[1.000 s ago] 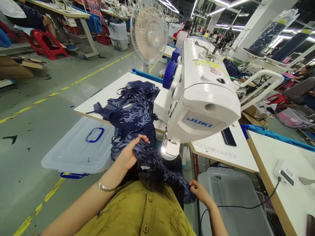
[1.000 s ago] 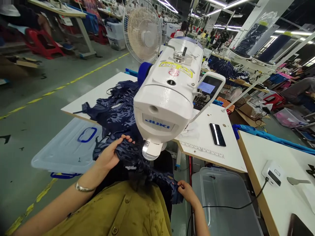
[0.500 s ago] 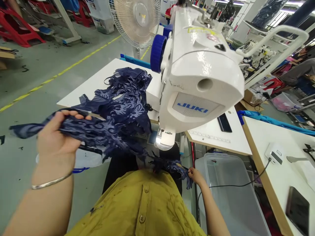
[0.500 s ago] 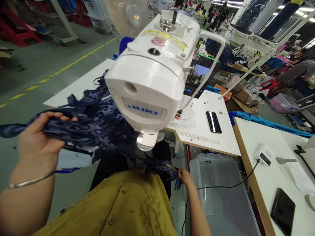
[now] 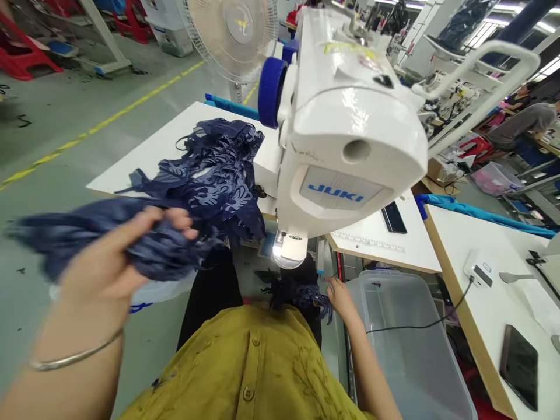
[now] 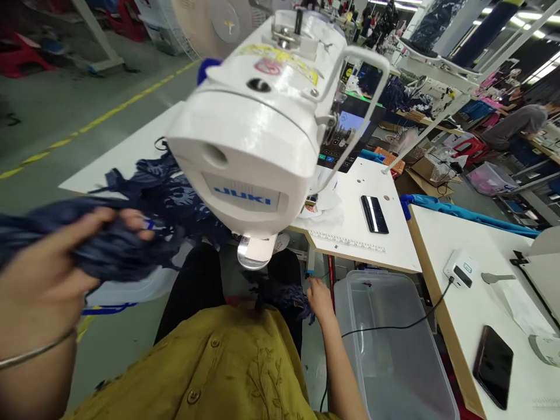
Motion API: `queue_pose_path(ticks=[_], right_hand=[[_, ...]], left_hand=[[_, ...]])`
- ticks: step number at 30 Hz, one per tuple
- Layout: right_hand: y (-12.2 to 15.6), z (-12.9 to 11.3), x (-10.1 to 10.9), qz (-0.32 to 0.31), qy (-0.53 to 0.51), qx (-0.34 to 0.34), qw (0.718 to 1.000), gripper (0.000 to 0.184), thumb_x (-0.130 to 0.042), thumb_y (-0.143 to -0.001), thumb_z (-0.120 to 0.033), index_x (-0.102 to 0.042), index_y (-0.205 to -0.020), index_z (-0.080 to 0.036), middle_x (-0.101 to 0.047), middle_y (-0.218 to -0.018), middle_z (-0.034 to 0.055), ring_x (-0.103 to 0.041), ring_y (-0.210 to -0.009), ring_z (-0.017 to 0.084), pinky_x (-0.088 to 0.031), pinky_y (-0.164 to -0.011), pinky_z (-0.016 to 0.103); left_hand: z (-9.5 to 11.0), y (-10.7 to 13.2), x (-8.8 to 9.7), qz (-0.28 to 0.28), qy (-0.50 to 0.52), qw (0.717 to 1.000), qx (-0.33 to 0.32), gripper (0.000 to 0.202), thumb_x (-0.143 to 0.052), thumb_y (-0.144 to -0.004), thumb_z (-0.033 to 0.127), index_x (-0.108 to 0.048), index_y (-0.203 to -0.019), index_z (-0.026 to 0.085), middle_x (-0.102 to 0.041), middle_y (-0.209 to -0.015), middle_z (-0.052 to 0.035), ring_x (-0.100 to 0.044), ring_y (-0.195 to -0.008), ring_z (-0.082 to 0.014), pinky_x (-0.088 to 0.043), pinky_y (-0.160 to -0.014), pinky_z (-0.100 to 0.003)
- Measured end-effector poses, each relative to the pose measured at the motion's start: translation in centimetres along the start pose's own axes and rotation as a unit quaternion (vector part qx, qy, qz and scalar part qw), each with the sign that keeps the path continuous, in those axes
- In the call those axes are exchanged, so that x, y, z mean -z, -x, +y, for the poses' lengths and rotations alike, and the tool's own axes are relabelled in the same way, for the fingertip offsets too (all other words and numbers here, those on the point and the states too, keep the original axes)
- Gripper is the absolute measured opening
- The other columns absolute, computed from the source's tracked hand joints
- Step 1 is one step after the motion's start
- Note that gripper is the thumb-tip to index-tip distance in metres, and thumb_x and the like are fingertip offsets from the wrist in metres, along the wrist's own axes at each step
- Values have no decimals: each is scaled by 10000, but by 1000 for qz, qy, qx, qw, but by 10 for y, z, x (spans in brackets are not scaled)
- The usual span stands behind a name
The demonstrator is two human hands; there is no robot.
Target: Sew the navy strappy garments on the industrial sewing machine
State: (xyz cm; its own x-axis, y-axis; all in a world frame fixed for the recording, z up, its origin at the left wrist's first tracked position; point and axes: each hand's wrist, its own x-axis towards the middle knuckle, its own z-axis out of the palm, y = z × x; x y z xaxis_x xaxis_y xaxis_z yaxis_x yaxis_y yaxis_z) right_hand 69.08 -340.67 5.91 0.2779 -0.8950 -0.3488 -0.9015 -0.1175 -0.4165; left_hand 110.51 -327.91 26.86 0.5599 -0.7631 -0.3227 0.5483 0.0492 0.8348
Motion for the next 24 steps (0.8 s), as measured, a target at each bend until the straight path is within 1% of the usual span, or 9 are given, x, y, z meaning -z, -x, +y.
queue_pose_path(ticks=[2, 4, 7, 9, 11, 14, 17, 20, 24], right_hand=[[9, -49, 18, 0, -134, 107, 985, 360, -380, -948, -312, -600, -1212, -206, -624, -1237, 85, -564, -1156, 220, -410, -984, 345], [23, -101, 33, -48, -263, 216, 939, 364, -418, -951, -396, -620, -1203, -229, -645, -1218, 61, -570, -1154, 214, -404, -1013, 354], [42, -162, 42, -155, -367, 333, 855, 417, -413, -960, -438, -561, -1299, -246, -600, -1303, 42, -521, -1237, 196, -368, -1072, 357], [48, -184, 38, -183, -399, 362, 822, 438, -384, -970, -462, -534, -1317, -241, -604, -1282, 42, -525, -1226, 187, -366, -1077, 352], [47, -190, 32, -191, -411, 355, 818, 419, -408, -961, -478, -566, -1257, -226, -653, -1154, 46, -590, -1105, 187, -429, -1008, 344], [40, -185, 29, -165, -396, 322, 844, 380, -509, -922, -461, -599, -1190, -207, -670, -1075, 54, -621, -982, 198, -488, -903, 342], [38, -179, 34, -115, -358, 336, 864, 433, -540, -909, -434, -551, -1279, -209, -605, -1253, 73, -545, -1166, 233, -408, -1029, 383], [40, -178, 35, -191, -324, 382, 844, 426, -513, -923, -420, -550, -1283, -194, -589, -1271, 76, -512, -1207, 227, -358, -1070, 370], [36, -172, 21, -205, -414, 287, 839, 368, -554, -866, -522, -669, -849, -173, -641, -808, 29, -589, -783, 164, -484, -800, 302]], left_hand=[[-27, 10, -28, -99, 33, 985, 136, 179, -498, -818, 149, -654, -905, 141, -734, -1023, -91, -694, -935, -264, -588, -827, -440], [-53, 14, -43, -184, 49, 947, 257, 225, -539, -754, 198, -683, -912, 130, -708, -1107, -140, -642, -1086, -318, -540, -925, -461], [-78, 13, -44, -239, 86, 923, 290, 169, -554, -686, 288, -663, -713, 161, -716, -1062, -143, -589, -1169, -340, -510, -958, -451], [-83, 12, -37, -255, 111, 919, 281, 158, -562, -671, 300, -587, -564, 187, -725, -1041, -126, -589, -1165, -340, -503, -959, -447], [-83, 11, -31, -276, 126, 907, 291, 200, -560, -686, 304, -550, -522, 190, -727, -1044, -117, -599, -1147, -341, -495, -955, -463], [-82, 14, -28, -298, 121, 892, 319, 202, -530, -735, 306, -623, -628, 161, -716, -1077, -135, -619, -1116, -327, -476, -969, -462], [-85, 16, -30, -294, 110, 896, 315, 244, -487, -787, 270, -681, -795, 122, -716, -1071, -137, -643, -1078, -278, -455, -999, -408], [-92, 17, -31, -319, 111, 884, 322, 221, -485, -806, 243, -679, -787, 141, -742, -862, -76, -680, -972, -221, -466, -983, -336], [-95, 19, -30, -328, 128, 881, 316, 217, -501, -791, 228, -627, -634, 150, -721, -838, -84, -664, -1004, -236, -478, -985, -349]])
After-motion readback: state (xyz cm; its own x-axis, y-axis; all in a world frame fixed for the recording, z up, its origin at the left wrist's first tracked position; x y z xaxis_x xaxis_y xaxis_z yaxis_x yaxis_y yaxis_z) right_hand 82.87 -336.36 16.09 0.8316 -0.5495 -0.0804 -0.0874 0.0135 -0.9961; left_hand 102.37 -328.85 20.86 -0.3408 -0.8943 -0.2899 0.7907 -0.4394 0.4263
